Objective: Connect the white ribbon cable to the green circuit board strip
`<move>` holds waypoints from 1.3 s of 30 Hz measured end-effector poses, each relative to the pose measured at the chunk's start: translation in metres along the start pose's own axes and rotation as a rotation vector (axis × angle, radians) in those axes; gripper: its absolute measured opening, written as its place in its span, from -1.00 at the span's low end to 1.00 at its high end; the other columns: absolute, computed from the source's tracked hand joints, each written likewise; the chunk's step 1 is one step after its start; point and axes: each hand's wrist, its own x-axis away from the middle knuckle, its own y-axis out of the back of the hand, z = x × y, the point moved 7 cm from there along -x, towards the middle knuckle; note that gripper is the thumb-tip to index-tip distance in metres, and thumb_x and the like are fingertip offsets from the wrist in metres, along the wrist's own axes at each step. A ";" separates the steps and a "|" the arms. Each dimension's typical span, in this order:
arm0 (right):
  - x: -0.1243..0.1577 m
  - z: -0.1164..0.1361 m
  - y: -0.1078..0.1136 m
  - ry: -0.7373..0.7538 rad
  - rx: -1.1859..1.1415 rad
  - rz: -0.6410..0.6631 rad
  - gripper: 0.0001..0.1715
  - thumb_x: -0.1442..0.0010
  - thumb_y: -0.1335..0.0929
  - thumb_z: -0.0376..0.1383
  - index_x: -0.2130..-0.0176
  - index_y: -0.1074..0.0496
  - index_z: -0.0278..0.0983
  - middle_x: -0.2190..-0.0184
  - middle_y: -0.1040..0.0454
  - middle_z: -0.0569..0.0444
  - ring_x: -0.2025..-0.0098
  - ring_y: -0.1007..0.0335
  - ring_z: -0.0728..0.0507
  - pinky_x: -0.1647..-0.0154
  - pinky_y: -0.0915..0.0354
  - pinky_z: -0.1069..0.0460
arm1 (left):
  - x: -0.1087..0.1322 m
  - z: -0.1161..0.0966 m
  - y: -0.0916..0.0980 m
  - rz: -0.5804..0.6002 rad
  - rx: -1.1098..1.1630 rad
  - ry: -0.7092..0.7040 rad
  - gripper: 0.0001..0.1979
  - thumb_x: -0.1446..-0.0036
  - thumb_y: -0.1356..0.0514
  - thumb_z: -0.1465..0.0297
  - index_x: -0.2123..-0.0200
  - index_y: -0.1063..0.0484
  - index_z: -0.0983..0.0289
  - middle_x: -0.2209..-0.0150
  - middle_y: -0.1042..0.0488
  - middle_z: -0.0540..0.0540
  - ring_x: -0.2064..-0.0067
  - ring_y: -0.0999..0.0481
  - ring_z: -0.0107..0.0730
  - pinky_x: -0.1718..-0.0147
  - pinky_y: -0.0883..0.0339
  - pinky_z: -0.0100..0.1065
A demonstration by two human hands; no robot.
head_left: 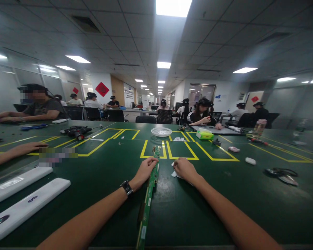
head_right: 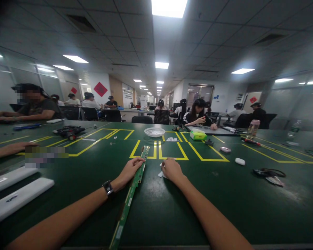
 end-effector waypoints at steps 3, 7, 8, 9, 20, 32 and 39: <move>0.001 0.008 -0.002 0.032 -0.084 0.014 -0.77 -0.19 -0.26 -0.29 0.27 -0.50 -0.28 0.25 -0.46 -0.04 0.18 -0.36 -0.12 0.20 -0.17 0.08 | 0.002 0.001 -0.003 0.032 0.091 0.012 -0.67 -0.14 -0.12 0.24 0.08 -0.35 0.29 0.55 -0.29 -0.10 0.53 -0.30 -0.49 0.50 -0.16 -0.47; 0.003 0.002 0.001 -0.012 -0.084 -0.025 -0.64 -0.14 -0.35 -0.15 0.12 -0.48 -0.30 0.13 -0.43 -0.09 0.04 -0.30 -0.19 0.06 -0.15 0.04 | 0.006 0.002 -0.006 0.060 0.237 0.068 -0.57 -0.20 -0.07 0.29 -0.12 -0.12 0.23 0.47 -0.39 -0.07 0.50 -0.39 -0.49 0.48 -0.24 -0.48; 0.004 0.000 0.001 -0.022 -0.071 -0.026 -0.58 -0.13 -0.36 -0.12 0.08 -0.48 -0.30 0.11 -0.41 -0.11 0.01 -0.28 -0.21 0.03 -0.13 0.02 | 0.007 0.002 -0.006 0.055 0.252 0.085 -0.55 -0.20 -0.07 0.31 -0.14 -0.08 0.22 0.44 -0.41 -0.05 0.48 -0.42 -0.47 0.46 -0.27 -0.47; 0.004 -0.001 0.001 -0.034 -0.064 -0.020 -0.55 -0.13 -0.36 -0.09 0.07 -0.48 -0.30 0.10 -0.41 -0.12 0.00 -0.27 -0.22 0.01 -0.13 0.00 | 0.008 0.001 -0.006 0.047 0.264 0.097 -0.53 -0.21 -0.06 0.33 -0.16 -0.05 0.21 0.42 -0.43 -0.03 0.46 -0.44 -0.46 0.44 -0.29 -0.46; 0.002 0.015 -0.012 -0.021 -0.684 0.113 -0.73 -0.05 -0.39 -0.15 0.36 -0.40 -0.33 0.49 -0.41 0.12 0.46 -0.28 0.00 0.47 -0.11 0.12 | 0.008 0.006 -0.007 -0.020 0.347 0.134 -0.46 -0.24 -0.06 0.34 -0.25 -0.01 0.26 0.31 -0.51 0.06 0.39 -0.50 -0.43 0.37 -0.36 -0.43; 0.011 0.055 -0.021 0.042 -1.216 0.333 -0.42 -0.09 -0.32 0.14 0.51 -0.31 -0.32 0.68 -0.27 0.23 0.65 -0.12 0.08 0.61 -0.03 0.15 | 0.000 0.007 -0.007 0.005 0.296 -0.013 -0.56 -0.20 -0.10 0.25 -0.07 -0.35 0.36 0.11 -0.52 0.18 0.18 -0.50 -0.30 0.18 -0.35 -0.34; 0.010 0.054 -0.020 0.042 -1.205 0.284 -0.46 -0.10 -0.33 0.11 0.51 -0.33 -0.31 0.67 -0.28 0.23 0.62 -0.14 0.06 0.58 -0.05 0.13 | 0.000 0.005 -0.005 0.000 0.253 -0.034 -0.58 -0.20 -0.09 0.27 -0.07 -0.36 0.35 0.09 -0.52 0.18 0.19 -0.50 -0.29 0.11 -0.33 -0.31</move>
